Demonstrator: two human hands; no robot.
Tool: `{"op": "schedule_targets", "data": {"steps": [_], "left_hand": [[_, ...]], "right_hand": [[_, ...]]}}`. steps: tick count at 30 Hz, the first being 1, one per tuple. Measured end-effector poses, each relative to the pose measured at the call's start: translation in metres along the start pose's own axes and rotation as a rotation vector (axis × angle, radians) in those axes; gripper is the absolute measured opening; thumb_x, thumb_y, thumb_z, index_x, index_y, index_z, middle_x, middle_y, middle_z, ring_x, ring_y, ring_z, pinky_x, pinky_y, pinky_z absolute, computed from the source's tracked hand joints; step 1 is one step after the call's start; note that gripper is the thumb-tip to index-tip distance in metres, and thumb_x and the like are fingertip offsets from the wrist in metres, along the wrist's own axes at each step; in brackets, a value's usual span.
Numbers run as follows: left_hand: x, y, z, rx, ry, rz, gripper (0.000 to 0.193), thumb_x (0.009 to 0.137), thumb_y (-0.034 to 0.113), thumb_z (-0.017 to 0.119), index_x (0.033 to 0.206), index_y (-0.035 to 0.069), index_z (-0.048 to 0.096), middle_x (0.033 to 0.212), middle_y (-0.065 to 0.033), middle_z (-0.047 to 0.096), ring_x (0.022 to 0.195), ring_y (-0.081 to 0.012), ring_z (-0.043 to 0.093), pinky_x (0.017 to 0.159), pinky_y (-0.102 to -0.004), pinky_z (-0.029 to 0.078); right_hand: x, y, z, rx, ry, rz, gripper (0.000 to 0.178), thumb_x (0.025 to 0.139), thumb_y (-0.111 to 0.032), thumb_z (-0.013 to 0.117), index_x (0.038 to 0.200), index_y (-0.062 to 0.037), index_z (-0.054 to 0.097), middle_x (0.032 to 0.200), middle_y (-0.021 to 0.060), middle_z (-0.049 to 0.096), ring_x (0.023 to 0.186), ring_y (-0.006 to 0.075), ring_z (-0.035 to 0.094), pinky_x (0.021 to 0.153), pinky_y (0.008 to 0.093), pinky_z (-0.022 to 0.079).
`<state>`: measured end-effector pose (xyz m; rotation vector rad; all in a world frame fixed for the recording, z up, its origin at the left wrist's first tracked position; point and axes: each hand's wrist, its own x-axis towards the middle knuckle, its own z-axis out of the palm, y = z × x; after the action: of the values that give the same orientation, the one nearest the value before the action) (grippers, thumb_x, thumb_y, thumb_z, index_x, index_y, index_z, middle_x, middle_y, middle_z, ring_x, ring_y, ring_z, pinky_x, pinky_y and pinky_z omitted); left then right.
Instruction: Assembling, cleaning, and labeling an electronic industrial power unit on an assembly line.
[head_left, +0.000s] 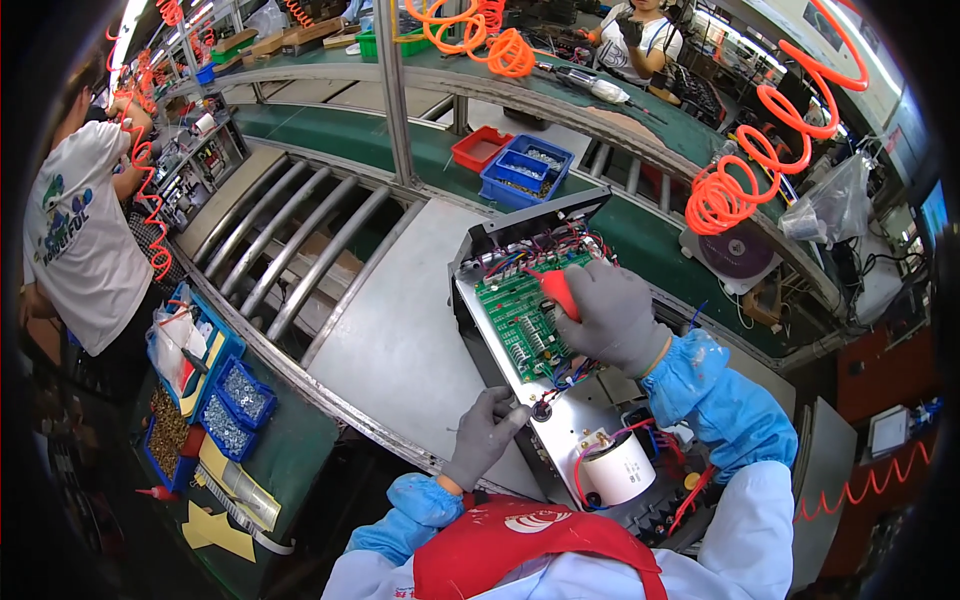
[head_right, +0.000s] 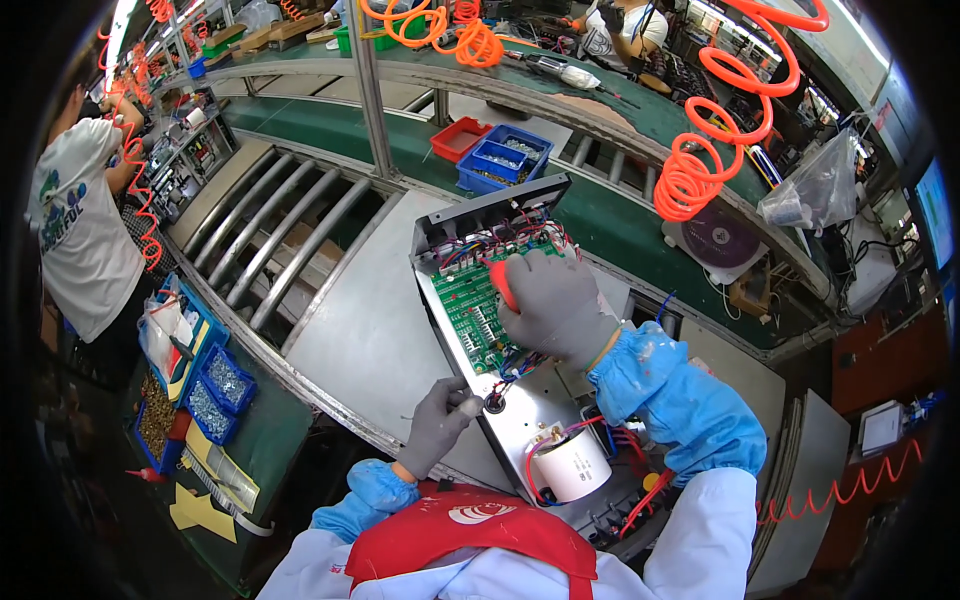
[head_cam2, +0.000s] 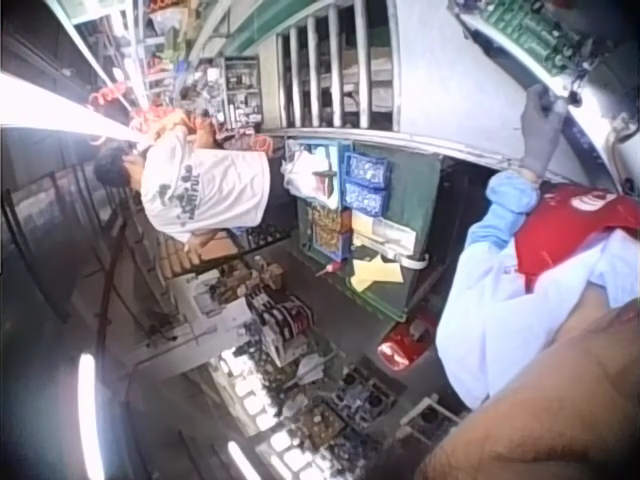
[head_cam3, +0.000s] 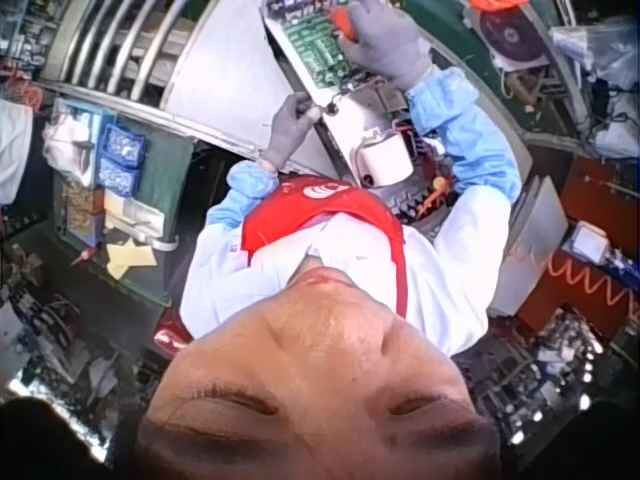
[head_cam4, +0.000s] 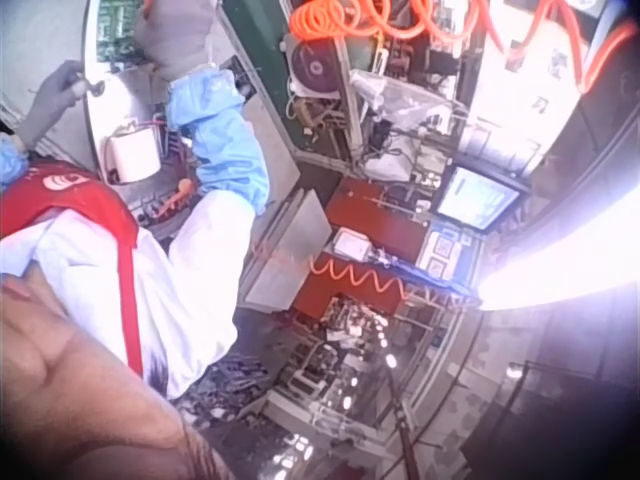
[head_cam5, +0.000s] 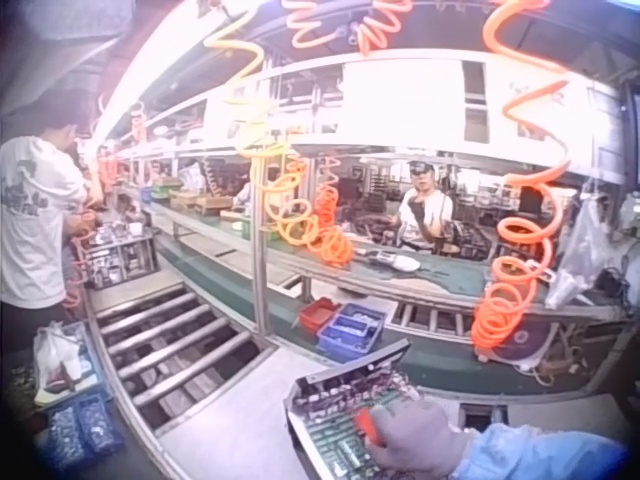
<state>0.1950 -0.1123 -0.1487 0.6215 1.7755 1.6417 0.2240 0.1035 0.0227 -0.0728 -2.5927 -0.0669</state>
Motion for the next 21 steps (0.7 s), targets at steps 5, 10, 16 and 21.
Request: {"op": "schedule_targets", "data": {"steps": [5,10,16,21], "left_hand": [[0.0003,0.0000,-0.0011,0.034,0.002,-0.039,0.057,0.086,0.036,0.072,0.123,-0.004,0.056,0.089,-0.0117,0.068,0.081,-0.0181,0.066,0.074,-0.0330,0.053],[0.0008,-0.0026,-0.0006,0.018,0.010,0.008,0.051,0.089,0.026,0.071,0.124,-0.006,0.053,0.084,-0.0069,0.063,0.071,-0.0102,0.057,0.062,-0.0258,0.048],[-0.0002,-0.0008,-0.0006,0.017,0.006,0.006,0.052,0.089,0.027,0.070,0.125,-0.006,0.053,0.084,-0.0065,0.062,0.071,-0.0100,0.057,0.062,-0.0259,0.048],[-0.0004,-0.0035,-0.0015,0.018,-0.003,0.010,0.053,0.089,0.027,0.071,0.126,-0.006,0.052,0.085,-0.0068,0.062,0.072,-0.0101,0.057,0.062,-0.0260,0.048]], "right_hand": [[-0.0025,0.0027,-0.0022,0.040,0.000,-0.005,0.028,0.072,-0.022,0.070,0.092,-0.0066,0.058,0.079,0.0110,0.059,0.070,0.0316,0.062,0.063,0.0438,0.050],[-0.0035,-0.0007,-0.0067,0.088,-0.006,-0.005,0.026,0.073,-0.021,0.069,0.092,-0.0065,0.059,0.079,0.0117,0.059,0.070,0.0319,0.063,0.064,0.0443,0.051],[-0.0021,-0.0008,-0.0036,0.097,0.007,-0.023,0.025,0.073,-0.021,0.068,0.092,-0.0066,0.059,0.079,0.0120,0.059,0.071,0.0316,0.063,0.063,0.0434,0.051],[-0.0020,-0.0008,-0.0029,0.079,-0.007,-0.007,0.025,0.073,-0.021,0.069,0.091,-0.0066,0.059,0.078,0.0119,0.058,0.071,0.0316,0.063,0.063,0.0434,0.050]]}}
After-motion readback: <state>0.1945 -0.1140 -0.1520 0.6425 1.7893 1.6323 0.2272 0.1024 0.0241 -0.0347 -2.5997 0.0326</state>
